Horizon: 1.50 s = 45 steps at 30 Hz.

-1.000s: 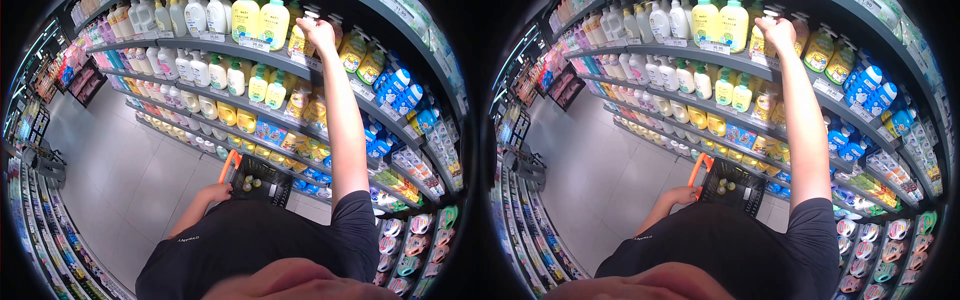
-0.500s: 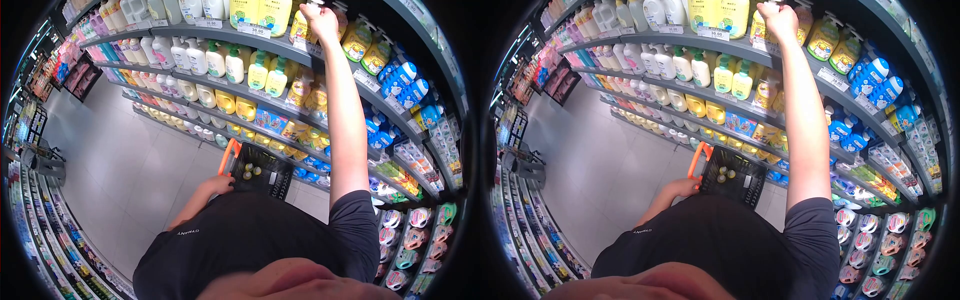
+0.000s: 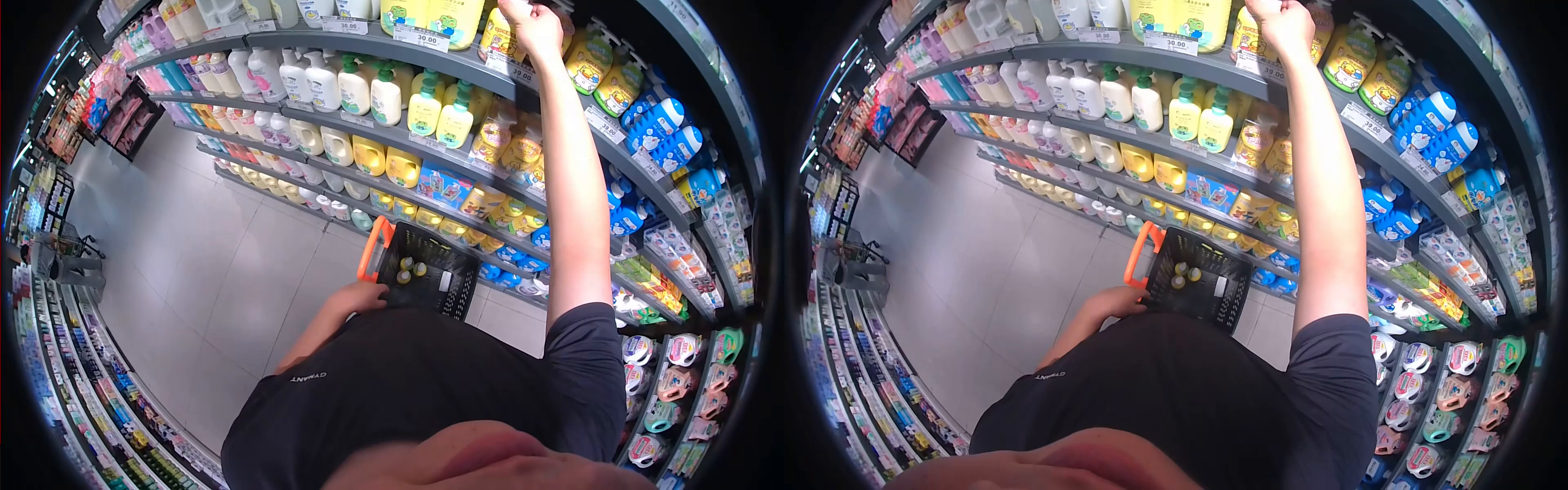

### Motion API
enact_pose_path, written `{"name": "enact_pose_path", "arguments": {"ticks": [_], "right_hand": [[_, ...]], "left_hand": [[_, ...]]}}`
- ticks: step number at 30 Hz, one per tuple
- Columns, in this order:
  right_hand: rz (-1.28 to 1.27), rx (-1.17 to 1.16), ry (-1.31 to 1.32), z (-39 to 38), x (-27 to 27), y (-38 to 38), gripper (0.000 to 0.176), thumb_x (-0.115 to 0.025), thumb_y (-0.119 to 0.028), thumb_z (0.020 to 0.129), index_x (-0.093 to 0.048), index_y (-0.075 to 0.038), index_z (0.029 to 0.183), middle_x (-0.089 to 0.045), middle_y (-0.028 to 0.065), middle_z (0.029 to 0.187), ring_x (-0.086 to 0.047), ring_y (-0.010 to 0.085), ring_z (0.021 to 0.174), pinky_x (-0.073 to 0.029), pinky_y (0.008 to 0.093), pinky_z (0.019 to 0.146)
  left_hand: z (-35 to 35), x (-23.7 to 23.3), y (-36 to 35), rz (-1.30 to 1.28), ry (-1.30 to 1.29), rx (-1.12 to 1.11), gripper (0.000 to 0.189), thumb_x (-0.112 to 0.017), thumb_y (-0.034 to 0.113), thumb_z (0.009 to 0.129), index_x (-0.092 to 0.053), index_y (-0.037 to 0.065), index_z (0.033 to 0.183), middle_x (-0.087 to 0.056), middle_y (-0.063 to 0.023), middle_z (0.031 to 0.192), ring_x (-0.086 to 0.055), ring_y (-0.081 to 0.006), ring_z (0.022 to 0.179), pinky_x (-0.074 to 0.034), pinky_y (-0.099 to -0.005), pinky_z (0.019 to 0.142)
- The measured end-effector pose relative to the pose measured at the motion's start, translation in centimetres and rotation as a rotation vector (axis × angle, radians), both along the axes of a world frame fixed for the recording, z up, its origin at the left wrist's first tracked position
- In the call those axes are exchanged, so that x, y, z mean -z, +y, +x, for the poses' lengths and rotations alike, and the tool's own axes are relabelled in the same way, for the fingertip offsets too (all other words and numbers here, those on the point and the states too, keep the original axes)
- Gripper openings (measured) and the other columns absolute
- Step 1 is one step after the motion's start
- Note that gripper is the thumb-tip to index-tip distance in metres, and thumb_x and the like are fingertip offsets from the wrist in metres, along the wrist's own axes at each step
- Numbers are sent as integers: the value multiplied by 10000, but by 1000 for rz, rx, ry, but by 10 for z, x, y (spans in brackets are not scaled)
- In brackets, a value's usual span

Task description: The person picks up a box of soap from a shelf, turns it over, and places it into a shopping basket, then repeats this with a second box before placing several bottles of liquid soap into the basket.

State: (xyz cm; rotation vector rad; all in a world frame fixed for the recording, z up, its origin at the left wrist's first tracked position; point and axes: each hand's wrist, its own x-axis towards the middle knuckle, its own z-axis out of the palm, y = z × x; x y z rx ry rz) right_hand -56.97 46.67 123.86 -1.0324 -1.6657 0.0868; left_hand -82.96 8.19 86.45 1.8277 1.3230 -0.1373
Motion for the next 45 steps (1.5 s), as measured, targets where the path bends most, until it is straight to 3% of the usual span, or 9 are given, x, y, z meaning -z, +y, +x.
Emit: {"name": "enact_pose_path", "arguments": {"ticks": [7,8,9,23,29,33,39,40,45], "right_hand": [[-2,-46,93,0,-4,-8,380,-762,-373,885,-729,2,840,-731,168,791,-719,285,755,-558,396,700],[-104,180,-98,9,-6,13,602,-806,-584,790,-769,-24,1009,-771,91,914,-721,155,824,-551,326,806],[-41,129,-84,8,-4,11,633,-788,-606,795,-768,-21,1039,-774,95,933,-731,171,876,-545,329,851],[293,59,70,15,-39,-44,505,-888,-397,821,-717,12,1064,-734,37,940,-666,76,862,-557,257,784],[179,-440,477,8,-36,-134,406,-857,-124,853,-665,56,1162,-738,111,1031,-720,158,946,-599,284,865],[-38,-594,593,1,-2,-206,287,-758,2,884,-662,44,1151,-703,76,1018,-690,147,930,-578,307,866],[-472,-747,664,-20,90,-285,367,-846,-145,821,-667,-5,1109,-640,34,1053,-624,118,978,-516,291,868],[-575,-772,637,-22,105,-292,397,-865,-127,804,-658,5,1117,-638,47,1061,-632,129,1003,-523,306,897],[-457,-627,217,-48,191,-313,377,-911,-151,750,-694,-17,1028,-560,9,975,-565,104,860,-454,260,731]], "left_hand": [[-1,-10,-9,-50,51,-36,440,-619,350,938,-629,141,1325,-714,-168,1158,-689,-346,1081,-538,-472,921],[-1,-19,-8,-59,72,-50,443,-619,355,941,-629,143,1329,-713,-167,1168,-687,-344,1089,-537,-472,928],[-2,-23,-9,-56,71,-49,446,-618,358,943,-628,147,1336,-710,-166,1178,-683,-341,1101,-534,-470,937],[-13,-17,-11,-16,-77,19,511,-612,365,956,-581,137,1412,-680,-160,1283,-648,-340,1181,-503,-434,1016],[-6,-59,-7,-86,-464,-95,490,-591,292,993,-543,82,1433,-642,-116,1367,-613,-266,1251,-479,-385,1052],[3,-69,8,-255,-1046,-231,620,-622,250,1010,-376,63,1547,-555,-161,1461,-560,-266,1329,-437,-416,1128],[19,-98,21,-636,-1890,-201,850,-674,549,933,-332,100,1569,-423,-232,1546,-497,-379,1367,-399,-558,1139],[19,-86,23,-719,-1983,-319,879,-586,693,903,-379,141,1555,-424,-224,1550,-470,-421,1380,-382,-612,1123],[27,-80,41,-803,-1876,-964,802,-438,709,924,-496,132,1478,-515,-182,1472,-531,-379,1314,-427,-584,1064]]}}
